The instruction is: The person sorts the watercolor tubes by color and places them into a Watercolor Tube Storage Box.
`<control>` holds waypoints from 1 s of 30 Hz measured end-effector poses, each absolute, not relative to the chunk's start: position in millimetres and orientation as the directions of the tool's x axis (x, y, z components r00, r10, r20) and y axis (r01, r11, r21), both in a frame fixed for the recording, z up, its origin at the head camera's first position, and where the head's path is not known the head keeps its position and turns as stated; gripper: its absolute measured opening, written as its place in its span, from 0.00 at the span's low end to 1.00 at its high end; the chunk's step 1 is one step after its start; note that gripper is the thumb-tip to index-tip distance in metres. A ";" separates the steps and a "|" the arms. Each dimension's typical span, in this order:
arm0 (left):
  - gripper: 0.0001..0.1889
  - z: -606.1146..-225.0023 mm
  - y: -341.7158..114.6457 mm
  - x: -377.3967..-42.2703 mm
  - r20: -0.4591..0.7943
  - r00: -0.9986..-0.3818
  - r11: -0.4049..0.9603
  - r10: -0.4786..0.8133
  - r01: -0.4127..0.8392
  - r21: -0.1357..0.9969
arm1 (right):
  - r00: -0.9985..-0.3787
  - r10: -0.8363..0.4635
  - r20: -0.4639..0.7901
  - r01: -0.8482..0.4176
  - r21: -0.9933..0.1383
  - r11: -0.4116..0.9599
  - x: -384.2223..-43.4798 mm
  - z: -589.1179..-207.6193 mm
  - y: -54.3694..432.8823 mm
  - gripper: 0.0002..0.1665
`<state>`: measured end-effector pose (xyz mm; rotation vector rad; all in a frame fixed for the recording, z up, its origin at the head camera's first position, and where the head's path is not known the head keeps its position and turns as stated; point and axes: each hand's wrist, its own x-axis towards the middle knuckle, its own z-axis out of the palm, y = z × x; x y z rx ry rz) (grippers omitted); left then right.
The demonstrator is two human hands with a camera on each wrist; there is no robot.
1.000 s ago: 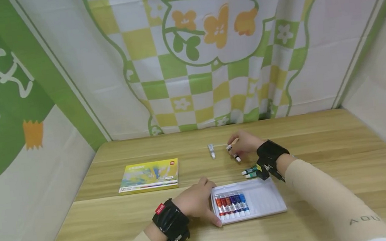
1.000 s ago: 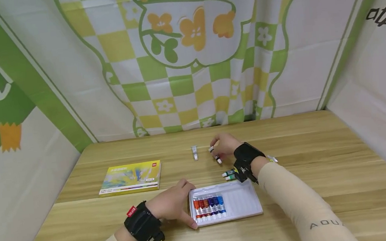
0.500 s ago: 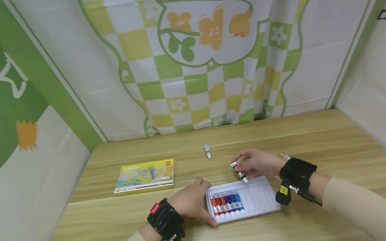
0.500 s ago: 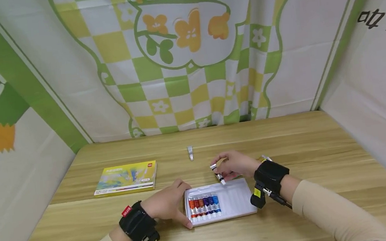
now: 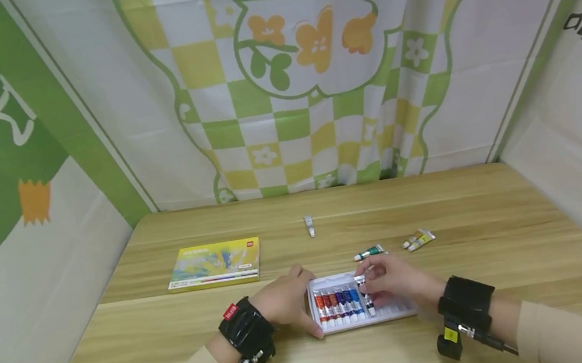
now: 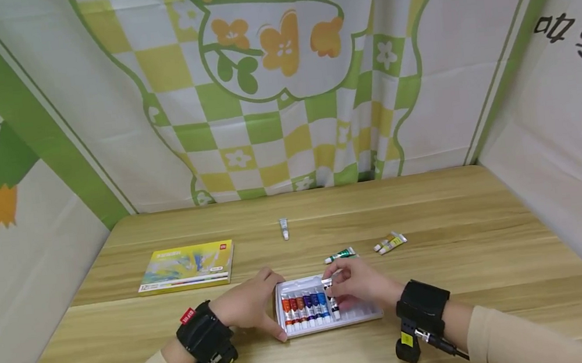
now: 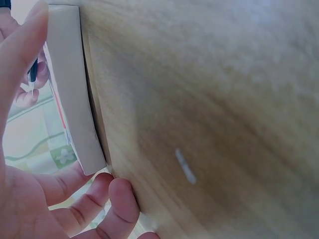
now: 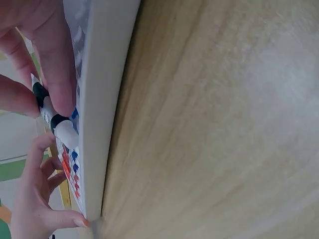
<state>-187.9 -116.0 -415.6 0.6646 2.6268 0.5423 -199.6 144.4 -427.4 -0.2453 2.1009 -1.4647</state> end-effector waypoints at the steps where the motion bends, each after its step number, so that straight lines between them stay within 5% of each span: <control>1: 0.55 -415.4 -116.2 -187.8 -0.258 -0.817 0.812 0.516 0.371 0.450 | -0.825 -0.449 -0.342 0.171 -0.909 0.380 -198.8 -428.1 144.0 0.19; 8: 0.55 -415.0 -117.2 -186.8 -0.259 -0.816 0.808 0.517 0.366 0.461 | -0.824 -0.505 -0.258 0.023 -0.905 0.424 -200.4 -431.4 143.5 0.17; 15: 0.55 -414.1 -116.6 -187.5 -0.263 -0.812 0.809 0.522 0.373 0.453 | -0.843 -0.513 -0.160 -0.256 -0.721 0.644 -201.0 -429.1 142.5 0.15; 30: 0.56 -419.0 -116.6 -189.9 -0.263 -0.812 0.810 0.520 0.372 0.454 | -0.805 -0.570 -0.165 -0.320 -0.687 0.652 -197.8 -420.8 147.5 0.23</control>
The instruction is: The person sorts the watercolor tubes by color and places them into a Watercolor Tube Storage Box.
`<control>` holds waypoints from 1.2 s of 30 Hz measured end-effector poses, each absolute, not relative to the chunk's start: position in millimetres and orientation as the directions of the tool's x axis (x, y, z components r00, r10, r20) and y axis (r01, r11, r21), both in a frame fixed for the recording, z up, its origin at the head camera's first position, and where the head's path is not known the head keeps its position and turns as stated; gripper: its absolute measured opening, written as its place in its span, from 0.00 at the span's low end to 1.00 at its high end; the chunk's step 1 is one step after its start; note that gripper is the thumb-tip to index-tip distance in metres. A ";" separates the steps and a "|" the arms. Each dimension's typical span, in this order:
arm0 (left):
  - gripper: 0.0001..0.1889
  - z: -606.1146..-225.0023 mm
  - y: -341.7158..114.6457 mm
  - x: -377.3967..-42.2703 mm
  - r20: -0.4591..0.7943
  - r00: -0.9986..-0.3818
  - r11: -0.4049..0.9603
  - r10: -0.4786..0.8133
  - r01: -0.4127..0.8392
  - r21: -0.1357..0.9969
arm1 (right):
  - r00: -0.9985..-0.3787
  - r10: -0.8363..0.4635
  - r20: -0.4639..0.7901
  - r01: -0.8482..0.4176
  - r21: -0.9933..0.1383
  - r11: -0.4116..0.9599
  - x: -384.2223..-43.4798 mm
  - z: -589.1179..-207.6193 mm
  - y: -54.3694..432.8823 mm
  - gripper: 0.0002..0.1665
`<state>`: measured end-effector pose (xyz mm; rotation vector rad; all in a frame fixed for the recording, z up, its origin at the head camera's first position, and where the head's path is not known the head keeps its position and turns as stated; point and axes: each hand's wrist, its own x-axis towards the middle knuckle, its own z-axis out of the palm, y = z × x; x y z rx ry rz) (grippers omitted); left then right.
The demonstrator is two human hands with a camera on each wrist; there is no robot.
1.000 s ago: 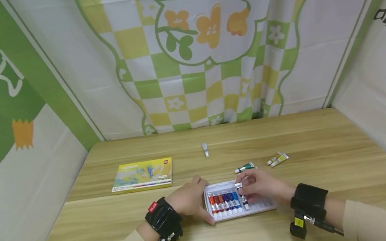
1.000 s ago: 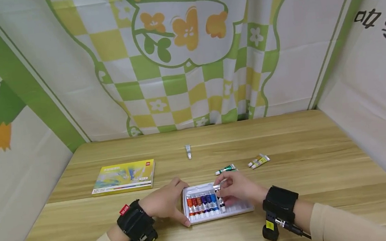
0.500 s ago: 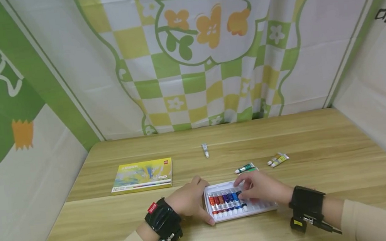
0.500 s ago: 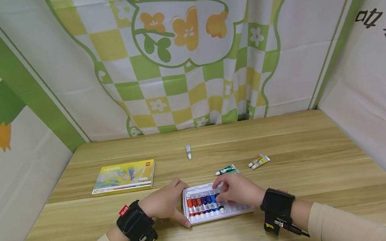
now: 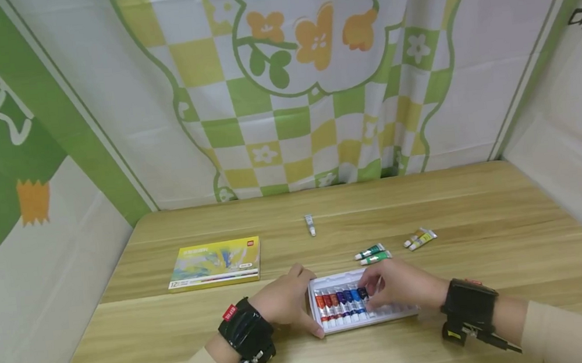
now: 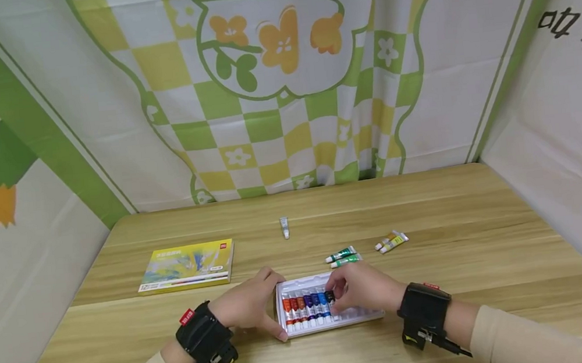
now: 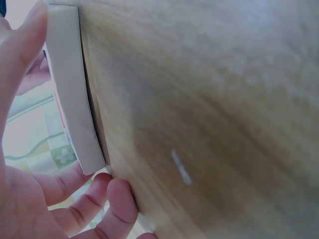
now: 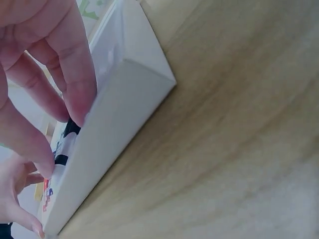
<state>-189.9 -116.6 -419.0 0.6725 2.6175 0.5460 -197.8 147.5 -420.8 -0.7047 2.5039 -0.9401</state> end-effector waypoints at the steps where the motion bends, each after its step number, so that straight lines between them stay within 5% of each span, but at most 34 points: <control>1: 0.56 -418.7 -116.5 -190.4 -0.261 -0.813 0.809 0.520 0.371 0.455 | -0.804 -0.571 -0.163 -0.322 -0.688 0.651 -198.4 -420.2 147.4 0.23; 19: 0.56 -408.6 -119.3 -199.2 -0.223 -0.822 0.803 0.525 0.391 0.449 | -0.791 -0.595 -0.139 -0.387 -0.639 0.665 -210.4 -408.7 142.0 0.20; 36: 0.53 -417.9 -120.7 -188.7 -0.240 -0.812 0.800 0.532 0.390 0.455 | -0.705 -0.679 -0.203 -0.395 -0.684 0.614 -213.3 -412.9 142.6 0.13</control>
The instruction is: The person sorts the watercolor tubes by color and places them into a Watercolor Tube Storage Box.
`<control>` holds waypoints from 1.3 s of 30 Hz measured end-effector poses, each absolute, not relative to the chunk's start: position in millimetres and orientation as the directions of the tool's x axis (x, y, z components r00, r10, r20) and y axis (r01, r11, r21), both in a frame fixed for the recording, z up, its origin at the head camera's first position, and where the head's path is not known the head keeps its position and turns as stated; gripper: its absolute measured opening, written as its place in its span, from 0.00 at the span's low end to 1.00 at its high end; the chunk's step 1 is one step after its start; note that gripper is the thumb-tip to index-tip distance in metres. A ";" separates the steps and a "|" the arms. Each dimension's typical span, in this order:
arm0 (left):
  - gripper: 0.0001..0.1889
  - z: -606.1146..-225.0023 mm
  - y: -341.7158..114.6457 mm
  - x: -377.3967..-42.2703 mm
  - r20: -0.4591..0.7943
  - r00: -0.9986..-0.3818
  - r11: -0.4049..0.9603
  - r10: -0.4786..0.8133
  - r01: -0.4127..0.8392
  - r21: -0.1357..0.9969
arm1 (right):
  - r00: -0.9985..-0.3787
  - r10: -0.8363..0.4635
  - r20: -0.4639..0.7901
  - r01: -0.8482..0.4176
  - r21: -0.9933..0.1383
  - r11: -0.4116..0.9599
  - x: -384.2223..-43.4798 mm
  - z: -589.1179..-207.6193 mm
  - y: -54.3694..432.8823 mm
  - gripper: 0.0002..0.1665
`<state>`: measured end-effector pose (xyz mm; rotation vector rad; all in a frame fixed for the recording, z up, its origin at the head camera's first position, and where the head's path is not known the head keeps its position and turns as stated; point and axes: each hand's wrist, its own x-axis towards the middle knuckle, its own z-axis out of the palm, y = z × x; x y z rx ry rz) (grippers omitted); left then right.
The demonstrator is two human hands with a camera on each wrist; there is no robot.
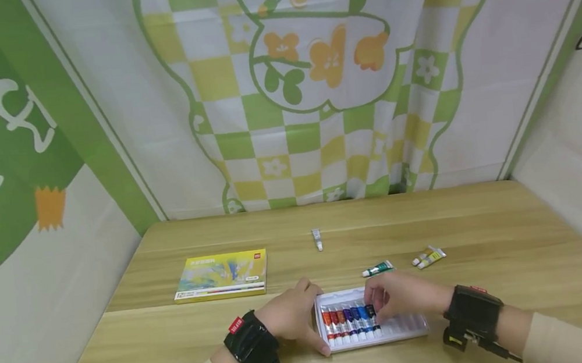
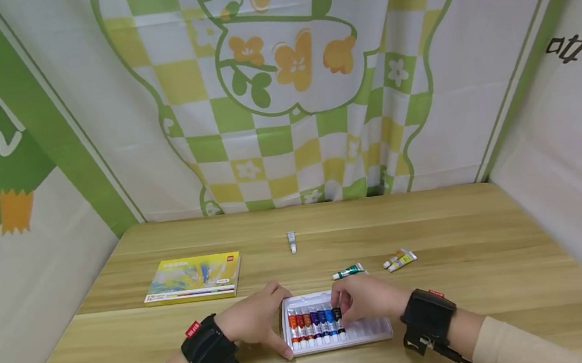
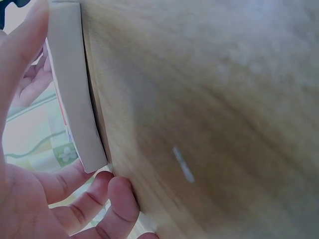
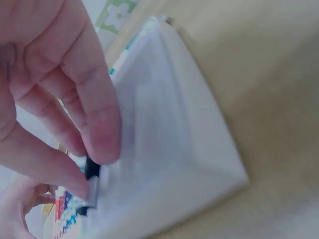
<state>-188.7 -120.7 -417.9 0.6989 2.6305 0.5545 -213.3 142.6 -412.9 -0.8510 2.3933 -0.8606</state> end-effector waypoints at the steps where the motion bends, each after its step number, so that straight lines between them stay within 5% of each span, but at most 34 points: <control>1: 0.53 -417.4 -121.4 -187.8 -0.239 -0.813 0.802 0.531 0.391 0.452 | -0.695 -0.690 -0.201 -0.409 -0.679 0.609 -214.4 -412.4 141.5 0.13; 11: 0.53 -412.8 -128.0 -188.0 -0.248 -0.825 0.821 0.508 0.376 0.429 | -0.680 -0.684 -0.265 -0.365 -0.686 0.629 -249.5 -392.1 122.1 0.10; 26: 0.54 -420.0 -116.4 -187.4 -0.256 -0.831 0.830 0.494 0.362 0.424 | -0.883 -0.385 -0.270 0.024 -0.843 0.537 -336.4 -418.7 72.0 0.23; 29: 0.54 -421.2 -117.5 -187.4 -0.253 -0.833 0.834 0.492 0.367 0.413 | -0.916 -0.294 -0.274 0.064 -0.821 0.567 -345.3 -424.6 56.0 0.22; 33: 0.54 -422.2 -117.3 -186.8 -0.254 -0.835 0.835 0.488 0.362 0.415 | -0.936 -0.231 -0.264 0.051 -0.753 0.656 -351.3 -429.3 40.5 0.09; 36: 0.55 -420.6 -117.5 -185.8 -0.250 -0.835 0.833 0.491 0.366 0.414 | -0.943 -0.235 -0.235 -0.018 -0.669 0.743 -352.8 -427.9 32.5 0.10; 39: 0.55 -419.9 -118.9 -185.4 -0.241 -0.835 0.833 0.495 0.377 0.405 | -0.949 -0.243 -0.201 -0.079 -0.596 0.799 -351.8 -425.1 26.8 0.22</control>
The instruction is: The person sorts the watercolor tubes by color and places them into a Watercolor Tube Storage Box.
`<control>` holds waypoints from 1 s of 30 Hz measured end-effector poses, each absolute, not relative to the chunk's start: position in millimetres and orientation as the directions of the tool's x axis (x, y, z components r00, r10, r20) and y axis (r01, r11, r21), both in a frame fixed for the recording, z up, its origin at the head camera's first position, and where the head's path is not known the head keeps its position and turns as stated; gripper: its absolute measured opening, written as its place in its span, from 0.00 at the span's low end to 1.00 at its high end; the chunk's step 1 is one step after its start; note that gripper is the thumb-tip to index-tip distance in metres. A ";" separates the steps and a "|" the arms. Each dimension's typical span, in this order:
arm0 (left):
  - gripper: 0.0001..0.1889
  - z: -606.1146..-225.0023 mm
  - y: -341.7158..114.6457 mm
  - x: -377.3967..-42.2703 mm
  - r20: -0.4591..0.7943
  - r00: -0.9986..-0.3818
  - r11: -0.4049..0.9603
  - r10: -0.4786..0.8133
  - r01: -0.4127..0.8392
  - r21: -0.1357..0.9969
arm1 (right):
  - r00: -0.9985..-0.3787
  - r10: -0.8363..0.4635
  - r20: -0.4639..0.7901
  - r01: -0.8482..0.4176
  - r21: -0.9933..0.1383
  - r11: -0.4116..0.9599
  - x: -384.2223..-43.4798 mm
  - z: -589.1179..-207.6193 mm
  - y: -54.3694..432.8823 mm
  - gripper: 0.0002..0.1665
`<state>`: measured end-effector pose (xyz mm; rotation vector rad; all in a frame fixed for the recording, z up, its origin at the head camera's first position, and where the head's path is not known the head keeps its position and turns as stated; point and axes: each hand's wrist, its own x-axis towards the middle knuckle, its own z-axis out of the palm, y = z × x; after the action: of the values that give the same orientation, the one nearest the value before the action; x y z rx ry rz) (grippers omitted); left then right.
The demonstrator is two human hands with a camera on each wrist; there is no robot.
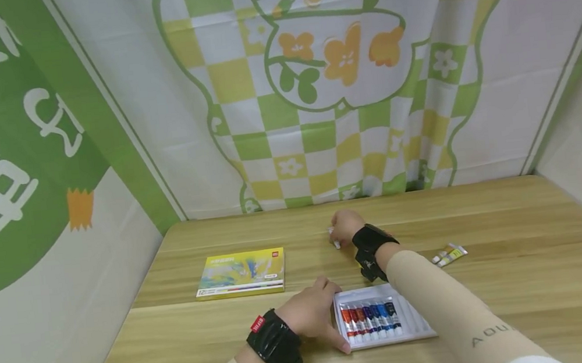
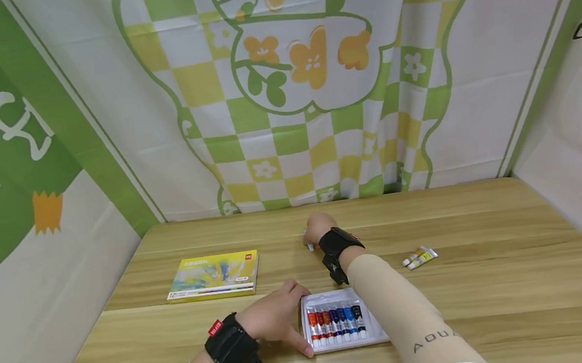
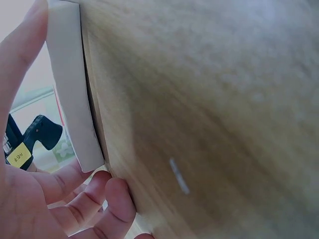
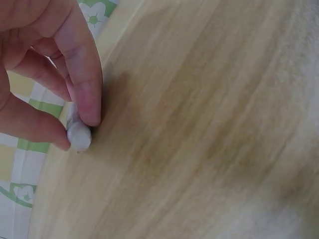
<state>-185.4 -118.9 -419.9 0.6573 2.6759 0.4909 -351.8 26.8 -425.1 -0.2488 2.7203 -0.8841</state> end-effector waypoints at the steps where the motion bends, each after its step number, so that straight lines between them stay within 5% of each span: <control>1: 0.55 -419.8 -118.5 -185.3 -0.238 -0.834 0.832 0.498 0.382 0.401 | -0.950 -0.243 -0.197 -0.085 -0.584 0.807 -351.1 -424.6 26.7 0.26; 9: 0.55 -418.1 -116.1 -185.1 -0.236 -0.832 0.833 0.503 0.393 0.388 | -0.941 -0.263 -0.212 -0.094 -0.583 0.807 -344.6 -419.7 30.2 0.26; 20: 0.55 -415.9 -123.0 -188.8 -0.243 -0.822 0.826 0.516 0.401 0.396 | -0.895 -0.357 -0.269 -0.056 -0.726 0.686 -333.4 -414.9 50.0 0.24; 30: 0.58 -418.6 -120.2 -190.0 -0.232 -0.817 0.809 0.527 0.400 0.430 | -0.823 -0.476 -0.308 0.064 -0.884 0.463 -277.9 -405.0 123.2 0.25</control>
<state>-190.0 -120.2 -418.6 0.7037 2.6538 0.5216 -277.9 123.2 -405.0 -0.3427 2.1896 -1.3553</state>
